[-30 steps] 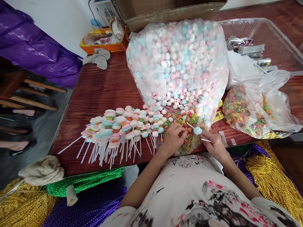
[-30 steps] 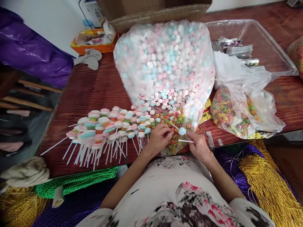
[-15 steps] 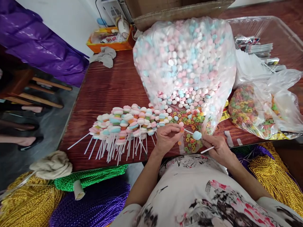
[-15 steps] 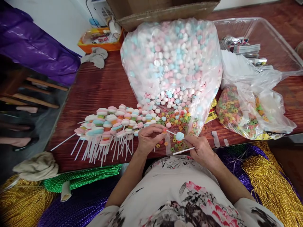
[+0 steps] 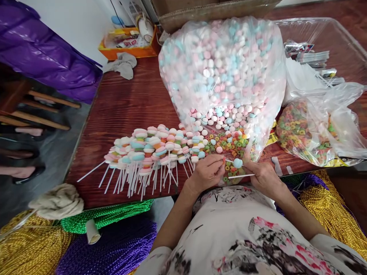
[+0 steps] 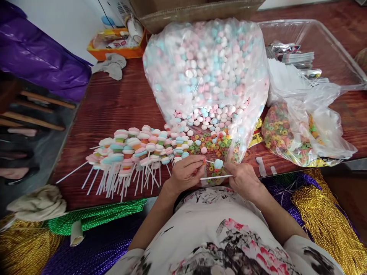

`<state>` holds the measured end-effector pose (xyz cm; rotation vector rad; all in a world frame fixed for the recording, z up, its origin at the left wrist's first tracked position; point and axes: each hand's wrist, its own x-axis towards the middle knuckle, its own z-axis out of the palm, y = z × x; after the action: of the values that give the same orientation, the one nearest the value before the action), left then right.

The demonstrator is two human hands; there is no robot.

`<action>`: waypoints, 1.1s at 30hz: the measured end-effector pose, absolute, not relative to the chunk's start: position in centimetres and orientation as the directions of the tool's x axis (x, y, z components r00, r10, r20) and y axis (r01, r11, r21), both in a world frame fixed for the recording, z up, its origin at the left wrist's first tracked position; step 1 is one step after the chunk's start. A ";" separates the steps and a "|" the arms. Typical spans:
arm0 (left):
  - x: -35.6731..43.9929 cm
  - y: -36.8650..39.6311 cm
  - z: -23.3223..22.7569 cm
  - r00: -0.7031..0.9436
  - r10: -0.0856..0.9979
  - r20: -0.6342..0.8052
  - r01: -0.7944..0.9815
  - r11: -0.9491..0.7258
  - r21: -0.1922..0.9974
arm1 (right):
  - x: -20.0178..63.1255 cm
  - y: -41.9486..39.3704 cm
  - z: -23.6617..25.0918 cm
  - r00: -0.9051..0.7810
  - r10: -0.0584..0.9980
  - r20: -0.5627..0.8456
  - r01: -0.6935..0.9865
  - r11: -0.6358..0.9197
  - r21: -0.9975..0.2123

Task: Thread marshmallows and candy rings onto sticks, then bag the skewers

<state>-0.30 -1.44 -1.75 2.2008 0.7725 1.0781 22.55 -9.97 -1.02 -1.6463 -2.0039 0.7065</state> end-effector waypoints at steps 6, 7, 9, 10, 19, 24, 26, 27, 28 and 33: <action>0.6 -2.2 -1.1 0.235 0.933 0.273 -0.010 -0.278 0.961 | 21.0 -10.0 -3.2 -0.069 0.996 0.061 0.394 0.083 -0.915; 0.7 -2.2 -1.0 0.197 0.967 0.161 -0.115 -0.140 0.983 | 20.9 -10.1 -3.5 -0.047 0.996 0.081 0.365 0.092 -0.927; 0.9 -2.1 -0.9 0.181 0.982 -0.050 -0.289 0.102 0.952 | 21.0 -10.2 -3.9 -0.040 0.990 0.132 0.354 0.137 -0.925; 0.9 -1.9 -0.8 0.187 0.975 -0.119 -0.342 0.179 0.923 | 21.1 -10.2 -4.0 -0.053 0.986 0.160 0.362 0.169 -0.917; 0.9 -1.3 -1.6 0.235 0.961 -0.144 -0.357 0.223 0.907 | 21.8 -9.6 -2.7 -0.221 0.964 0.146 0.569 0.249 -0.784; 1.1 -1.5 -2.8 0.246 0.955 -0.166 -0.312 0.240 0.919 | 21.5 -9.5 -2.2 -0.167 0.978 0.125 0.544 0.197 -0.816; 1.5 -1.6 -3.0 0.249 0.952 -0.176 -0.344 0.257 0.903 | 20.9 -9.6 -1.9 -0.124 0.986 0.113 0.473 0.159 -0.867; 1.7 -1.6 -3.0 0.263 0.947 -0.184 -0.367 0.275 0.889 | 20.6 -9.6 -1.7 -0.123 0.987 0.106 0.441 0.150 -0.885; 1.8 -1.6 -2.9 0.288 0.937 -0.195 -0.389 0.301 0.871 | 20.3 -9.5 -1.6 -0.136 0.985 0.104 0.415 0.152 -0.897; 2.3 -1.0 -1.8 0.474 0.847 -0.241 -0.400 0.451 0.798 | 19.9 -9.3 -1.6 -0.154 0.967 0.203 0.369 0.247 -0.896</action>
<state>2.27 -0.97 -1.82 0.7391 0.7017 0.8534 19.95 -9.29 -1.56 -1.2509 -1.6815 0.8973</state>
